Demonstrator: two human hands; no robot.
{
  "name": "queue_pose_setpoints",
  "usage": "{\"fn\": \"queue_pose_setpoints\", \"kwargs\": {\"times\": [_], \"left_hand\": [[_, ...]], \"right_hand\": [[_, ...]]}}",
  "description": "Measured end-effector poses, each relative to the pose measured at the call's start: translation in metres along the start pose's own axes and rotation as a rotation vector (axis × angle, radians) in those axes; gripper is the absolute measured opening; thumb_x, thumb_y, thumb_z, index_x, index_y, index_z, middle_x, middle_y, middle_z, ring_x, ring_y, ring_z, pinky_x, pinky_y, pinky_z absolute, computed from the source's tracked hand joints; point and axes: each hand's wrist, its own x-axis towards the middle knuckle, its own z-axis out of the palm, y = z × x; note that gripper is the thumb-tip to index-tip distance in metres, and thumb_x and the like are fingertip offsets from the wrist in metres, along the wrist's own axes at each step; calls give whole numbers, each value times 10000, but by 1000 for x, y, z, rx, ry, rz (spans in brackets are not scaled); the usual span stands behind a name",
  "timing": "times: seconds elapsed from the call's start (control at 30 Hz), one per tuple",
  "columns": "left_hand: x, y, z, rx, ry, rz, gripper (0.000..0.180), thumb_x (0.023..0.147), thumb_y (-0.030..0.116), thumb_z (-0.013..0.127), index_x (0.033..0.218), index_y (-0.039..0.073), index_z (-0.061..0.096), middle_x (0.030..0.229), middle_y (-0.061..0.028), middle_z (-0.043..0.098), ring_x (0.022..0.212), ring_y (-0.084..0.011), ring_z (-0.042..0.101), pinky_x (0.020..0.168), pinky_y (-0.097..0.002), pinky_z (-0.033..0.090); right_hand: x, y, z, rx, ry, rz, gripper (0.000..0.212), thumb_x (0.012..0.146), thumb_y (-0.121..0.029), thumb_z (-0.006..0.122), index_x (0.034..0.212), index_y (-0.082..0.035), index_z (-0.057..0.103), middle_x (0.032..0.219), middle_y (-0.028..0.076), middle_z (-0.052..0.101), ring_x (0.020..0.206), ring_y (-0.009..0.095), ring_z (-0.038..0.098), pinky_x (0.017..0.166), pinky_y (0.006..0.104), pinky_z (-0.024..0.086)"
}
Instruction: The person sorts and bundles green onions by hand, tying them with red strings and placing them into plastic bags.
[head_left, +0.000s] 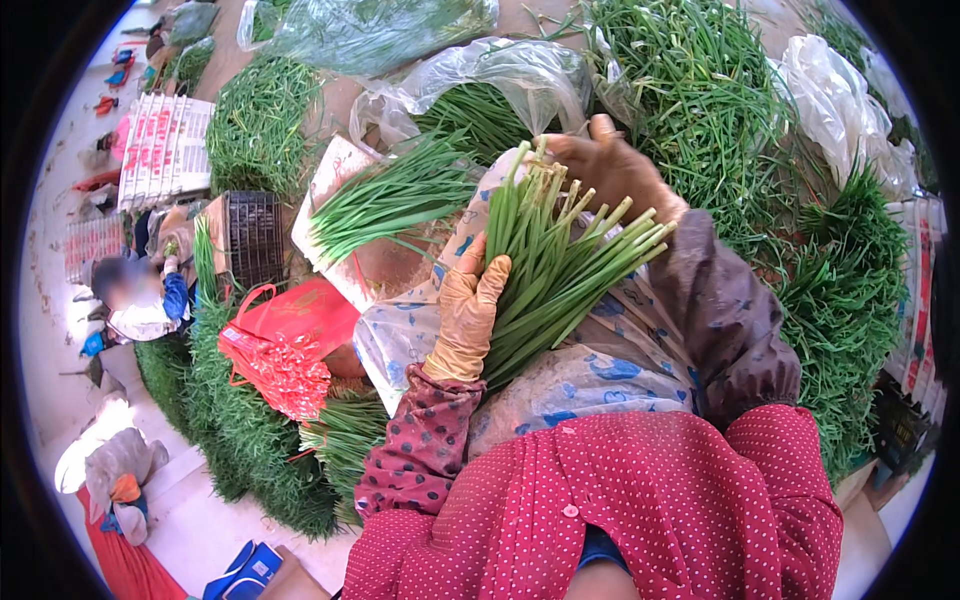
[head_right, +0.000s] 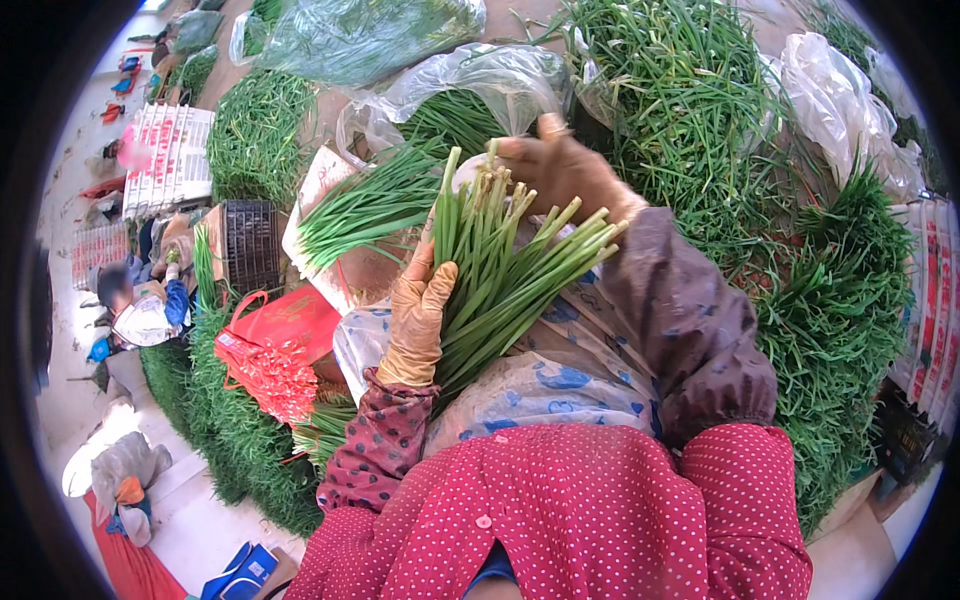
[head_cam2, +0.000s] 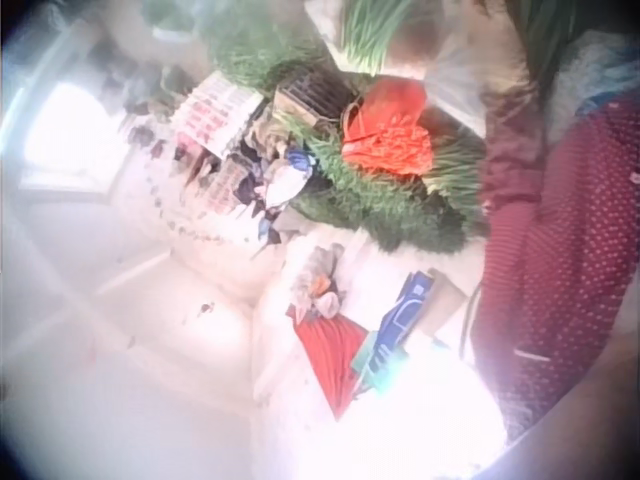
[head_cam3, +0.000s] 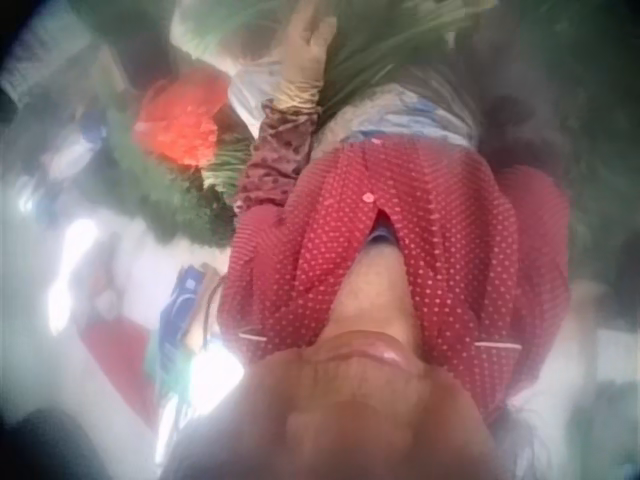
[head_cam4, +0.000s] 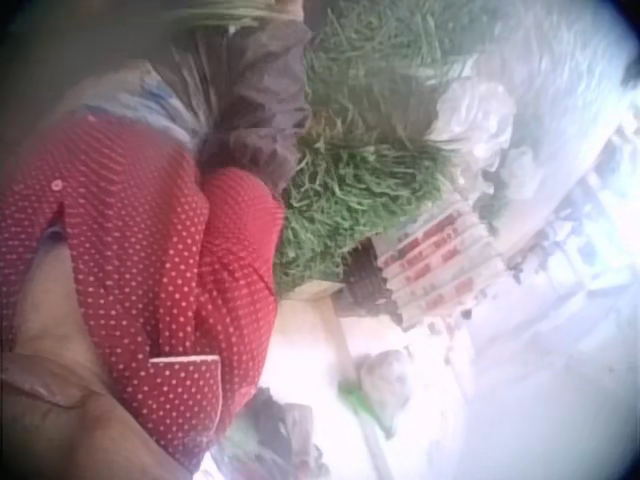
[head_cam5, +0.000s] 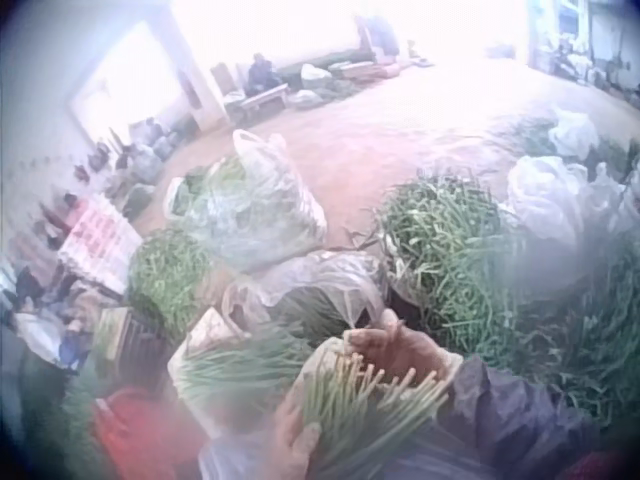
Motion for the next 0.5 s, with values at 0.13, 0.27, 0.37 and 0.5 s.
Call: {"fn": "queue_pose_setpoints", "kwargs": {"times": [0.13, 0.27, 0.37, 0.5], "left_hand": [[3, -9, -1, 10, 80, 20, 478, 962, 158, 606, 1359, -63, 458, 1215, -78, 618, 1027, -101, 580, 906, -223, 459], [1, 1, 9, -273, 123, -64, 352, 932, 107, 626, 1258, -8, 557, 1150, -75, 649, 976, -131, 622, 871, -265, 509], [4, -8, 6, -304, 185, -49, 330, 921, 82, 627, 1239, 11, 573, 1143, -75, 651, 976, -148, 631, 880, -291, 520], [0, -3, 13, -274, 253, -2, 350, 924, 75, 618, 1263, 8, 558, 1170, -78, 639, 1007, -153, 622, 908, -288, 505]], "right_hand": [[-36, -58, -59, -377, 135, -199, 673, 961, -610, 402, 1363, -77, 492, 1286, 119, 607, 1110, 247, 604, 961, 439, 468], [-75, -84, -27, -778, 312, -403, 478, 967, -478, 516, 1206, -77, 619, 1169, 72, 668, 1055, 175, 620, 893, 346, 503], [-87, -59, 34, -1023, 163, -502, 293, 932, -323, 626, 1073, -73, 687, 1159, 75, 672, 1050, 166, 627, 874, 344, 528], [-74, -14, 73, -1552, -29, -907, 216, 750, 0, 737, 958, -1, 679, 1200, 187, 639, 1137, 321, 602, 953, 368, 488]]}}
